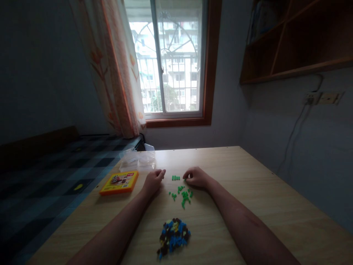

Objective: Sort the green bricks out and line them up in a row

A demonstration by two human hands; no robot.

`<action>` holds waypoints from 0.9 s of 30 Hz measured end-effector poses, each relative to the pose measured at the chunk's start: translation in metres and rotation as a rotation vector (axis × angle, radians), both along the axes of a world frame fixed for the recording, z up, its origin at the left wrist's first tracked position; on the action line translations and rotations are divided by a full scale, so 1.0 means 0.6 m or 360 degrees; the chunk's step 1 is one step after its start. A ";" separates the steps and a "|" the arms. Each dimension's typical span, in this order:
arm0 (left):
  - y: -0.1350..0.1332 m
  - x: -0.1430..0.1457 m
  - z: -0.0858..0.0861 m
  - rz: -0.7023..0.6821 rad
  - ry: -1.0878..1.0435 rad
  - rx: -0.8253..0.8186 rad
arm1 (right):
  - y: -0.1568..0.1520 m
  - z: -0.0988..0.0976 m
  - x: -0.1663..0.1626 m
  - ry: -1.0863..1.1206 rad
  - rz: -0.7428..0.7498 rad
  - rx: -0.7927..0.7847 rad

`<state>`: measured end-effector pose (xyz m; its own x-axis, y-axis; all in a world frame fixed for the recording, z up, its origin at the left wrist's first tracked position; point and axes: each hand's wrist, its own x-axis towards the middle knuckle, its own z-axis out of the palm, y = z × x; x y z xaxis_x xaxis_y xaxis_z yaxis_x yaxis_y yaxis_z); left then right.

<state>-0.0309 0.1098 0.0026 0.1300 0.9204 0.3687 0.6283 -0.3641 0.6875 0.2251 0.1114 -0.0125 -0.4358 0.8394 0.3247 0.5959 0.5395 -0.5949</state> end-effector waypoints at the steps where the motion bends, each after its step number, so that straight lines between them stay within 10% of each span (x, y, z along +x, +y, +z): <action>1: 0.000 0.000 0.001 -0.0003 0.0002 -0.0004 | 0.000 0.000 0.001 -0.0004 0.0002 0.0005; 27: -0.003 0.011 0.002 0.0017 0.0296 -0.0025 | -0.006 0.006 -0.012 0.0029 0.0049 0.0169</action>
